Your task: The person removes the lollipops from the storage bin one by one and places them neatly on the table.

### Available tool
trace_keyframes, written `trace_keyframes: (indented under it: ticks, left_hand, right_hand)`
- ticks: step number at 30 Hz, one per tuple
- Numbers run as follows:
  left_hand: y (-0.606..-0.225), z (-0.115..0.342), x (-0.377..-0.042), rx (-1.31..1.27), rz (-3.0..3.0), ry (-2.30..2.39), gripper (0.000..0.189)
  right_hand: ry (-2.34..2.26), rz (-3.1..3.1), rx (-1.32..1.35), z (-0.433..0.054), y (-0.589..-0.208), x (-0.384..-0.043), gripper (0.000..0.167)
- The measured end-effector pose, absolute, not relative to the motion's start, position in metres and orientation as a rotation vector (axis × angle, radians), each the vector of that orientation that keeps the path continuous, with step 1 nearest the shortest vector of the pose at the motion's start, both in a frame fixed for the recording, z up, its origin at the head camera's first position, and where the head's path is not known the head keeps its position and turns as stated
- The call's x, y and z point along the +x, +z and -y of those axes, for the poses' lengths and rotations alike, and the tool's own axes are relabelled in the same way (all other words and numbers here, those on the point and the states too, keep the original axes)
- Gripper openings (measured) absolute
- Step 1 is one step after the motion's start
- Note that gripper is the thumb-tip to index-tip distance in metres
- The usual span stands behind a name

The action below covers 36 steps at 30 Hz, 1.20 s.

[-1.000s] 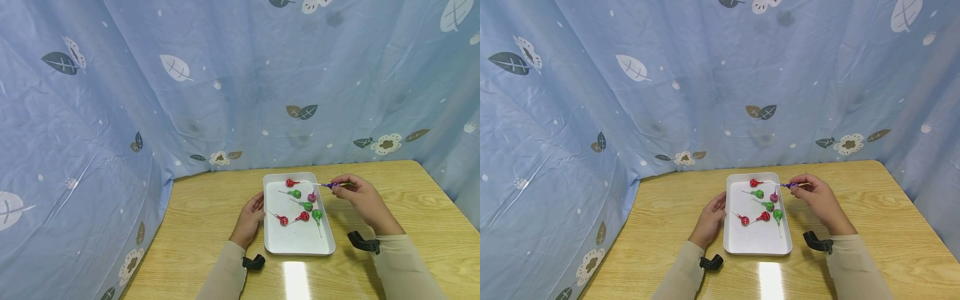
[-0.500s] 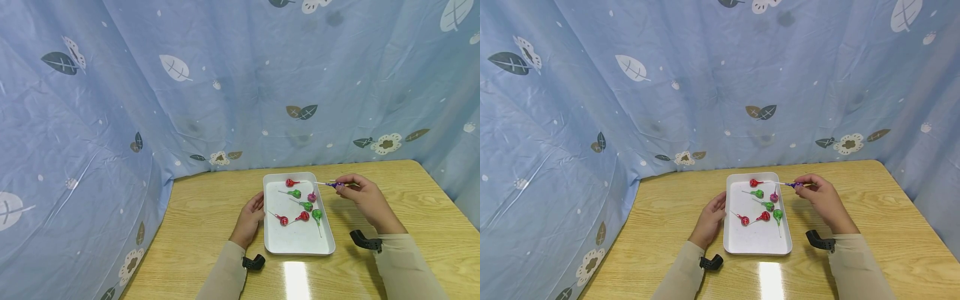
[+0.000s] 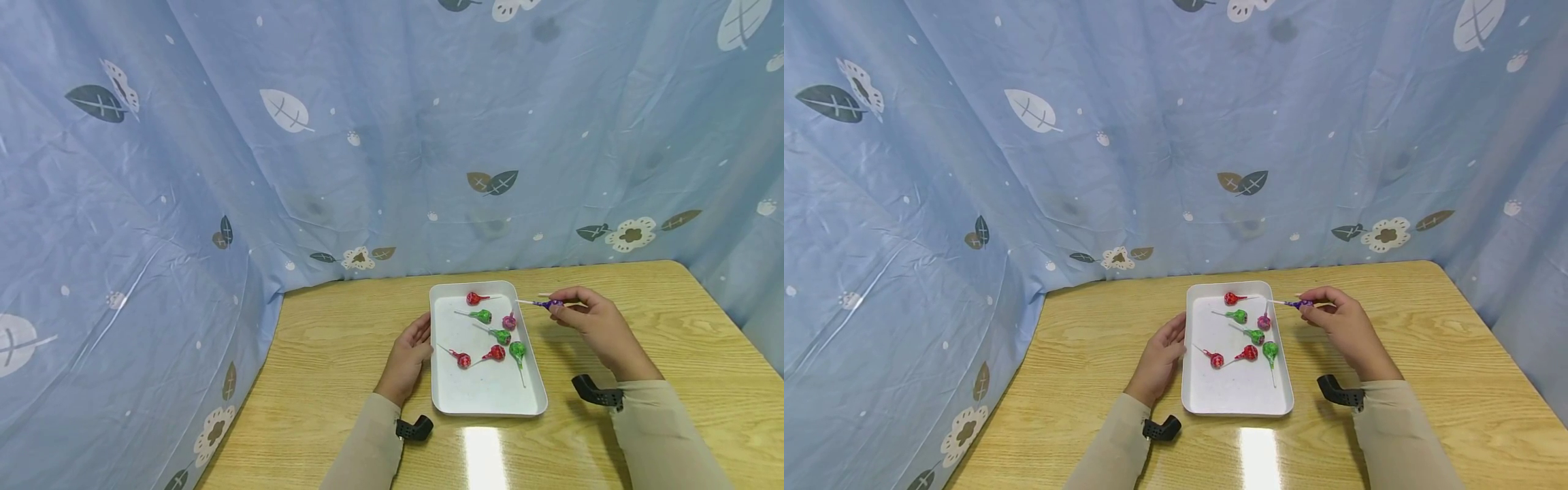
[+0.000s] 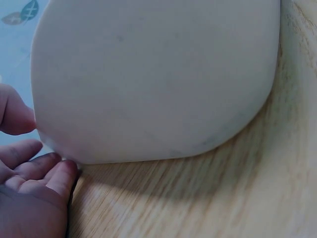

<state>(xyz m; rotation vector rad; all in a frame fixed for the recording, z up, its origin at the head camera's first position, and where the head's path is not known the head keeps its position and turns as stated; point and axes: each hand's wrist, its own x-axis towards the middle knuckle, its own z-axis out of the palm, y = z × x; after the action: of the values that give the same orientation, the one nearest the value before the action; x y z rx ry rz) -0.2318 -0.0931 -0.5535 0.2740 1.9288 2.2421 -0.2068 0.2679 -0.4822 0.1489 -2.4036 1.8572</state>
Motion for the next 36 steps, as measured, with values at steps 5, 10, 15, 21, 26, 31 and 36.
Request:
trace_keyframes:
  ticks: [5, 10, 15, 21, 26, 31, 36]
  left_hand:
    - [-0.553, 0.093, -0.231, 0.278, -1.935, 2.237, 0.077]
    - [-0.551, 0.093, -0.23, 0.281, -1.943, 2.233, 0.076]
    - [-0.551, 0.093, -0.231, 0.276, -1.951, 2.226, 0.077]
    - [-0.553, 0.093, -0.231, 0.285, -1.947, 2.236, 0.076]
    - [-0.552, 0.093, -0.231, 0.268, -1.959, 2.222, 0.077]
    - [-0.553, 0.093, -0.231, 0.263, -1.973, 2.209, 0.078]
    - [-0.552, 0.092, -0.231, 0.267, -1.967, 2.212, 0.079]
  right_hand:
    - [1.855, 2.411, 0.135, -0.27, -0.486, -0.208, 0.036]
    - [1.872, 2.406, 0.131, -0.274, -0.49, -0.209, 0.037]
    - [1.879, 2.407, 0.106, -0.278, -0.491, -0.21, 0.036]
    - [1.872, 2.415, 0.063, -0.282, -0.492, -0.209, 0.037]
    - [1.858, 2.446, 0.036, -0.287, -0.498, -0.209, 0.038]
    - [1.844, 2.457, 0.005, -0.292, -0.506, -0.212, 0.039]
    - [1.799, 2.475, -0.062, -0.294, -0.511, -0.213, 0.041]
